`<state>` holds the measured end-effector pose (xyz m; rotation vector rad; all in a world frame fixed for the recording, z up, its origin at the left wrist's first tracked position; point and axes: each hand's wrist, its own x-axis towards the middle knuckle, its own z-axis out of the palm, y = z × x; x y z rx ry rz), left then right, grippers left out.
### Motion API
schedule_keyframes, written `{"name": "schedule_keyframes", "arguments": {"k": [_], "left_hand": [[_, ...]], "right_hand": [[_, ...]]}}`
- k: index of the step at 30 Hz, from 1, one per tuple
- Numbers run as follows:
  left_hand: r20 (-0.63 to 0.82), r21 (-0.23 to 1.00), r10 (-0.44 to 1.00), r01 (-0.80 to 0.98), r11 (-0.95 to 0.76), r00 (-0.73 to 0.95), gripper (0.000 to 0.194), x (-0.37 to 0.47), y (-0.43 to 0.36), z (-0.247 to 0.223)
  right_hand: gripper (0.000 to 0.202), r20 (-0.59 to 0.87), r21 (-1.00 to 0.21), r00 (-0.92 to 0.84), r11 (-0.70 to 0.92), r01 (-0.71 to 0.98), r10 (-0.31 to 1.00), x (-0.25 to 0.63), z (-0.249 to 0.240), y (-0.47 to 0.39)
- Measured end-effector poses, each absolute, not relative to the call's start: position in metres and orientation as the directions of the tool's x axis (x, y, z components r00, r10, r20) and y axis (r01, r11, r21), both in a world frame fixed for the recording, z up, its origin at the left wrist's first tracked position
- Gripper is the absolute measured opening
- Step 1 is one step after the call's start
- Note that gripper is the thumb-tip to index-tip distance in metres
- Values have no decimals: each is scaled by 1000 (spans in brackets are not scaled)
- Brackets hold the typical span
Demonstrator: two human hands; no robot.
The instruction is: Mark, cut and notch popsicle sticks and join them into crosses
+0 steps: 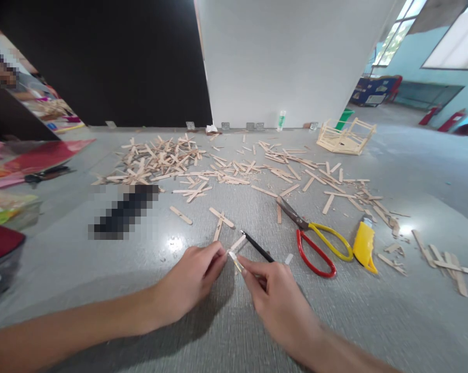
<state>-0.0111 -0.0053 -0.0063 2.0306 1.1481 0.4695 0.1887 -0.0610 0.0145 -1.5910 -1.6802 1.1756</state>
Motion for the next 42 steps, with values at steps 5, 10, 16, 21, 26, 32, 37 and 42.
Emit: {"name": "schedule_keyframes", "arguments": {"k": [5, 10, 16, 21, 26, 32, 37, 42], "left_hand": [[-61, 824, 853, 508, -250, 519, 31, -11, -3, 1], [-88, 875, 857, 450, -177, 509, 37, -10, -6, 6], [-128, 930, 902, 366, -35, 411, 37, -4, -5, 1], [-214, 959, 891, 258, 115, 400, 34, -8, 9, 2], [-185, 981, 837, 146, 127, 514, 39, -9, 7, 23], [-158, 972, 829, 230, 37, 536, 40, -12, -9, 44], [-38, 908, 859, 377, -184, 510, 36, -16, -17, 49], [34, 866, 858, 413, -281, 513, 37, -15, -20, 48]], "right_hand": [[64, -444, -859, -72, -402, 318, 893, 187, 15, -61], [68, -495, -850, -87, -462, 252, 864, 190, 13, -62], [50, -166, -869, -70, -113, 481, 984, 191, 10, -68], [49, -46, -843, 11, -45, 536, 999, 199, 13, -75], [40, 242, -697, -59, 215, 684, 969, 213, 20, -69], [40, 424, -503, -211, 423, 754, 881, 218, 28, -74], [43, 382, -525, -218, 405, 749, 898, 216, 30, -82], [42, 269, -614, -203, 330, 717, 941, 217, 30, -82]]}}
